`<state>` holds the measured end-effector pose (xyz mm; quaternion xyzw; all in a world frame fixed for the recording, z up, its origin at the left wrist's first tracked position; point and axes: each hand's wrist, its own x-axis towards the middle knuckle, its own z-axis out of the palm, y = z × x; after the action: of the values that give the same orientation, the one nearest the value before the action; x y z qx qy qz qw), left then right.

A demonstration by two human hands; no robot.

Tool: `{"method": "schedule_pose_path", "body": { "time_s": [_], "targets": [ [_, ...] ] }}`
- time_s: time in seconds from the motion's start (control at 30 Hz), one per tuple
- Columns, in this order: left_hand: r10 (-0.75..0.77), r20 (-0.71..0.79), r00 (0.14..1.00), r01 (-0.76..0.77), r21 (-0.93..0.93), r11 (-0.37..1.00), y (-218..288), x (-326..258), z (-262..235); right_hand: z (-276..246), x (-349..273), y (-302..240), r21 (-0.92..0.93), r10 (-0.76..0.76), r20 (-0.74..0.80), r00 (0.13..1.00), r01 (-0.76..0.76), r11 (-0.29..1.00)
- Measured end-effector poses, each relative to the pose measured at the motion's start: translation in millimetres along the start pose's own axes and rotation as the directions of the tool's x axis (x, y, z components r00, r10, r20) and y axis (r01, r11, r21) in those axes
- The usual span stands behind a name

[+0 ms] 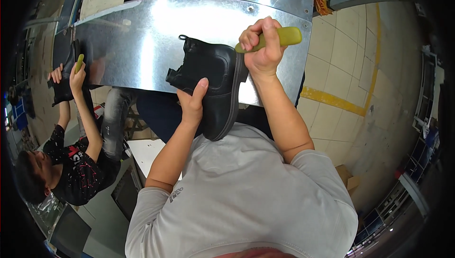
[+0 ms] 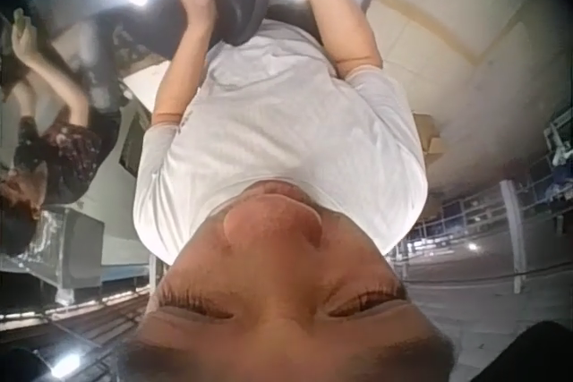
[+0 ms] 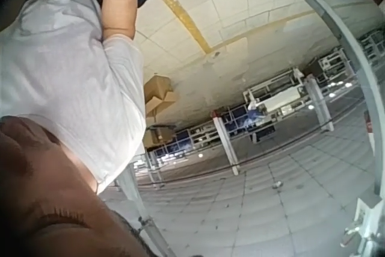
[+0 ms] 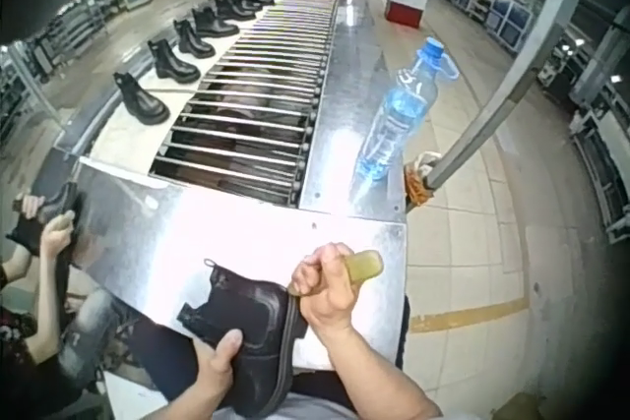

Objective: Clean and inspect boots at a shoe manufacturing station.

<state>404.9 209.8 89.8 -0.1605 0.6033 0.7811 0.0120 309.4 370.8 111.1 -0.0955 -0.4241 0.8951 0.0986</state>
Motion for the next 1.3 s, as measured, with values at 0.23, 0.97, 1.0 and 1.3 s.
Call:
{"method": "schedule_pose_path", "body": {
  "time_s": [0.23, 0.97, 1.0, 1.3],
  "targets": [
    [0.046, 0.046, 0.998, -0.048, 0.032, 0.998, 6.0, 0.2, -2.4, -7.4, -11.1, -5.1, -0.025, -0.061, 0.125, 0.990, 0.065, 0.998],
    [0.039, 0.104, 0.994, -0.053, 0.130, 0.990, -0.2, 8.4, -12.2, -5.1, -42.6, -12.5, -0.177, -0.241, 0.401, 0.884, 0.333, 0.926],
    [0.026, 0.116, 0.993, -0.040, 0.121, 0.992, 0.5, 10.5, -10.9, -4.3, -44.7, -12.6, -0.212, -0.258, 0.442, 0.859, 0.380, 0.901],
    [-0.055, 0.112, 0.992, 0.041, 0.130, 0.991, 14.2, 28.3, -7.4, -7.3, -87.2, -18.2, -0.275, -0.037, 0.529, 0.848, 0.212, 0.938]
  ]
}}
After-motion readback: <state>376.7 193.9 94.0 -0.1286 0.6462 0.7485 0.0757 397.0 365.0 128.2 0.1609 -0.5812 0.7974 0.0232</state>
